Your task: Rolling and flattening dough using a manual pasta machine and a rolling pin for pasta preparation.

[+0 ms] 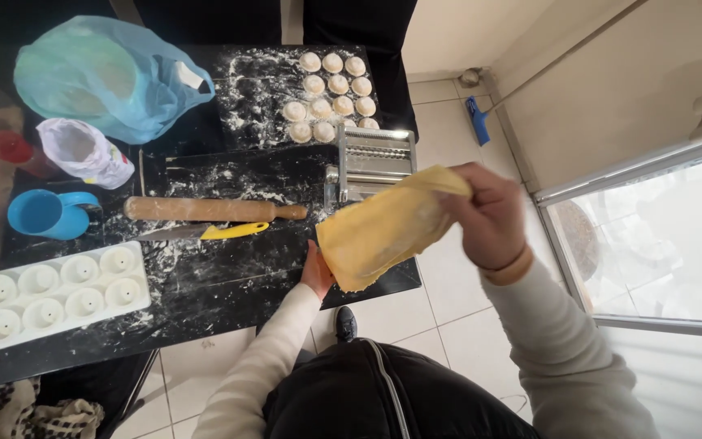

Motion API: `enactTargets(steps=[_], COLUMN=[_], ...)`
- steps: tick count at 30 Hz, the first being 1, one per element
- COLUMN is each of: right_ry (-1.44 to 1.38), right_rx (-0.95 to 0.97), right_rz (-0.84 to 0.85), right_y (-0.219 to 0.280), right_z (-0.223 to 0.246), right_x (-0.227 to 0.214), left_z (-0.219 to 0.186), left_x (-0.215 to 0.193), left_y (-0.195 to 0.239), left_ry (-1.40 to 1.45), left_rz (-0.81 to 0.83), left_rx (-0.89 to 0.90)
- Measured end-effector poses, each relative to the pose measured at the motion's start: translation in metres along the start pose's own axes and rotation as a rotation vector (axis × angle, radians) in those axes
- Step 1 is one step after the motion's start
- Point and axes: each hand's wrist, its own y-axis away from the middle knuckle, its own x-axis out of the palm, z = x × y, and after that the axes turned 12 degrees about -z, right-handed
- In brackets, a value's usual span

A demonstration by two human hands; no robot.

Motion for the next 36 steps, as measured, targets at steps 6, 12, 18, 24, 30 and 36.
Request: enactTargets(steps=[6, 12, 18, 24, 30, 36], right_ry=[-0.198, -0.394, -0.665, -0.380, -0.423, -0.442], right_rx=[0.054, 0.341, 0.711, 0.925, 0.947, 1.251], right_rz=[-0.164, -0.238, -0.368, -0.410, -0.317, -0.205], right_y=[0.003, 0.039, 0.091, 0.133, 0.145, 0.118], right_z=[-0.023, -0.148, -0.297, -0.397, -0.451, -0.432], right_x=[-0.009, 0.009, 0.080, 0.105, 0.107, 0.106], left_z=[-0.027, -0.114, -0.165, -0.158, -0.154, -0.145], left_x=[-0.058, -0.143, -0.191, -0.220, -0.233, -0.218], left_y=[0.011, 0.060, 0.099, 0.092, 0.076, 0.093], left_ry=[-0.019, -0.293, -0.915, -1.171, -0.145, 0.063], left_rz=[0.135, -0.018, -0.512, -0.866, -0.439, -0.398], left_rx=[0.035, 0.348, 0.606, 0.634, 0.469, 0.242])
